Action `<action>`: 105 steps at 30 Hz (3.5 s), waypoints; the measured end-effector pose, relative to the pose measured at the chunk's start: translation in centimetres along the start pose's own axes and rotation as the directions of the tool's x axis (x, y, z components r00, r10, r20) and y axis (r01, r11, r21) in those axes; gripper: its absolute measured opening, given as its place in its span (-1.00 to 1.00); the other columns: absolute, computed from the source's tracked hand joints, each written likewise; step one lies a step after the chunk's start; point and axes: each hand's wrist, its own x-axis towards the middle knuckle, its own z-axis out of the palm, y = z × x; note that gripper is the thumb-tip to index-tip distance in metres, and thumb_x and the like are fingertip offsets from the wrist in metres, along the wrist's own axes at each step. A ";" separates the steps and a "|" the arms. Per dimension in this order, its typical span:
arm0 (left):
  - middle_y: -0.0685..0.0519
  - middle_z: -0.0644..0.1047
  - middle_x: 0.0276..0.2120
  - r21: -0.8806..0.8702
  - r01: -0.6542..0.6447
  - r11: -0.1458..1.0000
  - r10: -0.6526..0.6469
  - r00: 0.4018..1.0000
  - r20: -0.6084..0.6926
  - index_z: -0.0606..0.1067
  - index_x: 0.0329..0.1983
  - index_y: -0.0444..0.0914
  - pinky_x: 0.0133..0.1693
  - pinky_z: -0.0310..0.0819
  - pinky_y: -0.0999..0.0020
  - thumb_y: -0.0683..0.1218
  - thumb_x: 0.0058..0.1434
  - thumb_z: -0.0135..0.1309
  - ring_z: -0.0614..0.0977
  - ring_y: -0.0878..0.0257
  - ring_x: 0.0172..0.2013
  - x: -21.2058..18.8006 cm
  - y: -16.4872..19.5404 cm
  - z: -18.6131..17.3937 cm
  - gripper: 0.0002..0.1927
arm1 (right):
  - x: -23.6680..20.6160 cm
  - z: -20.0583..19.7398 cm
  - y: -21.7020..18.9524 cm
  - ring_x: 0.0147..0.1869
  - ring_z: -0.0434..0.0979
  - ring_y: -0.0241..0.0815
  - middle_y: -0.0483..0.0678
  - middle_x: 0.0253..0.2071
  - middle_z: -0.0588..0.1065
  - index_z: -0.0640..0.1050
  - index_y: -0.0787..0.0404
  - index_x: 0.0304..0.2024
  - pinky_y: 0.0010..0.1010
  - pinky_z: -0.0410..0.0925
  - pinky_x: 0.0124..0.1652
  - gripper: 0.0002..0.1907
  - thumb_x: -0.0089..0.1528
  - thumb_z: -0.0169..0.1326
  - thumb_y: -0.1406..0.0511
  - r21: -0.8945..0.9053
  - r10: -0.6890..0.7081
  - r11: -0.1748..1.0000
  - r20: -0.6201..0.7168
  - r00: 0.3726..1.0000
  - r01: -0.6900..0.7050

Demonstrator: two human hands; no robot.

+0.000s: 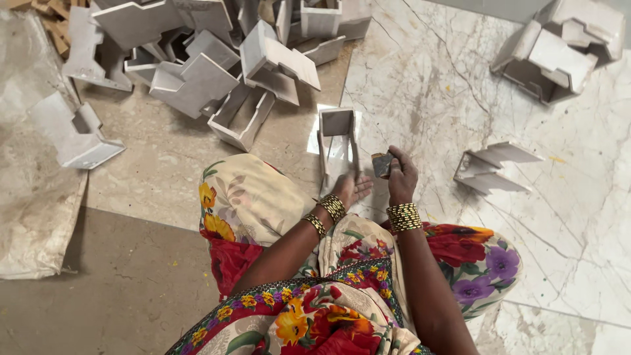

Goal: The person sits on the floor among piles of small white plaster pieces and sands each piece by hand using a small abrasive pad, rubbing its surfaces and setting the finished piece aside before picking up the next one.

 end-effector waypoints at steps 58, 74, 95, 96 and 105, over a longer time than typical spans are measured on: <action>-0.32 0.47 0.10 0.858 -0.487 0.162 0.835 0.531 0.144 0.32 0.31 -0.29 0.20 0.32 0.00 0.32 0.46 -0.25 0.48 -0.18 0.13 0.5 9.2 0.5 -0.33 | -0.8 -2.6 1.4 -0.48 0.58 -0.25 0.07 -0.32 0.58 0.51 0.37 0.05 -0.47 0.46 -0.53 -0.71 0.39 -0.01 0.28 0.174 0.415 0.886 0.116 0.902 -0.430; -0.22 0.35 0.18 0.962 -0.138 0.235 0.788 0.607 -0.105 0.24 0.44 -0.01 0.17 0.13 -0.28 0.55 0.22 -0.29 0.35 -0.16 0.19 1.3 8.9 5.2 -0.13 | -0.5 7.0 -0.6 -0.28 0.63 0.07 0.13 -0.24 0.57 0.49 0.35 0.12 -0.14 0.49 -0.28 -0.58 0.28 0.18 0.24 -0.593 -0.429 0.525 0.435 0.792 0.610; -0.26 0.29 0.25 0.928 -0.158 0.337 0.750 0.642 -0.163 0.25 0.41 -0.05 0.16 0.17 -0.32 0.52 0.19 -0.15 0.29 -0.24 0.25 3.0 12.7 5.1 -0.14 | 3.7 11.7 -3.7 -0.11 0.60 0.22 0.23 -0.14 0.57 0.46 0.29 0.11 0.00 0.44 -0.12 -0.67 0.32 0.05 0.28 -0.515 -0.355 0.614 0.496 0.792 0.598; -0.26 0.28 0.25 0.931 -0.138 0.337 0.736 0.656 -0.168 0.25 0.41 -0.05 0.15 0.17 -0.34 0.53 0.18 -0.18 0.28 -0.23 0.25 3.0 12.9 5.3 -0.13 | 3.9 12.0 -3.8 -0.11 0.60 0.21 0.23 -0.14 0.57 0.47 0.29 0.09 0.00 0.44 -0.13 -0.68 0.32 0.05 0.28 -0.509 -0.369 0.605 0.503 0.782 0.612; -0.24 0.34 0.21 0.946 -0.150 0.288 0.754 0.644 -0.127 0.28 0.42 -0.04 0.19 0.17 -0.31 0.53 0.21 -0.25 0.31 -0.19 0.25 3.7 11.6 5.8 -0.13 | 5.3 12.5 -5.1 -0.16 0.61 0.13 0.15 -0.19 0.58 0.51 0.24 -0.03 -0.06 0.45 -0.18 -0.76 0.30 0.06 0.27 -0.490 -0.356 0.564 0.582 0.731 0.665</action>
